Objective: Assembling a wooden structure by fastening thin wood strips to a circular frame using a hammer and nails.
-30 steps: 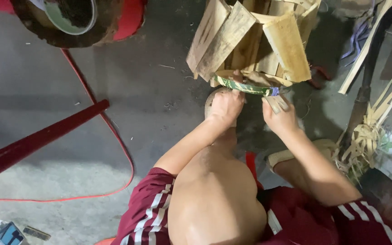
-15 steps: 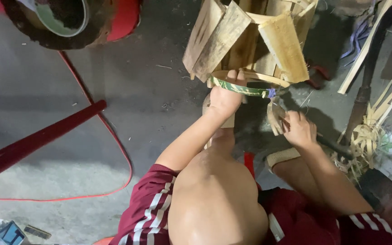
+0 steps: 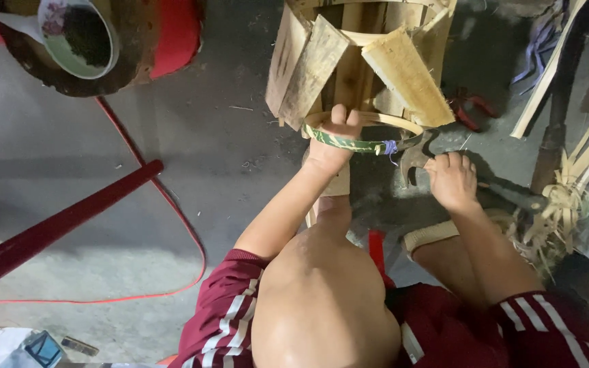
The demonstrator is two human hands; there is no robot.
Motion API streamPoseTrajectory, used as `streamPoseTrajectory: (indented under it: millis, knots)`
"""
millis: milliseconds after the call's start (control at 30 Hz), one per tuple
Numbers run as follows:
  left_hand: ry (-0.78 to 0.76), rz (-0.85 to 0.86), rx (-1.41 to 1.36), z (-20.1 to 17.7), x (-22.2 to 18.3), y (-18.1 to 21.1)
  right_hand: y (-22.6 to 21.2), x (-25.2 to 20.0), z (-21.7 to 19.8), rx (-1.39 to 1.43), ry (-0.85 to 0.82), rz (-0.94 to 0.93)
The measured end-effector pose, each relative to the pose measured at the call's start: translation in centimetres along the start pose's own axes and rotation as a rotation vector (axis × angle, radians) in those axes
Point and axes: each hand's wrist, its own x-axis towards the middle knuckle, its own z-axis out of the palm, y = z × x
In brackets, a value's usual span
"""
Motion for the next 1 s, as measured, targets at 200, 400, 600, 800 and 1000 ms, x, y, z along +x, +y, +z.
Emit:
streamPoseTrajectory:
  millis: [200, 400, 600, 800, 1000]
  knots:
    - [-0.021, -0.004, -0.081, -2.5, 0.9, 0.3, -2.1, 1.8, -4.5, 0.159, 0.216, -0.032]
    - [-0.036, -0.045, 0.053, -2.5, 1.2, 0.8, -9.3, 7.1, -15.8, 0.624, 0.706, -0.255]
    - [-0.05, -0.086, 0.057, -3.6, 1.9, 1.0, -8.6, 8.9, -14.0, 0.408, 0.621, -0.269]
    - [-0.087, -0.15, -0.01, -3.0, 1.8, 1.1, -8.7, 9.1, -15.2, 0.456, 0.597, -0.294]
    - [-0.123, -0.215, -0.088, -1.3, 1.1, 1.4, -8.7, 8.9, -15.4, 0.504, 0.565, -0.298]
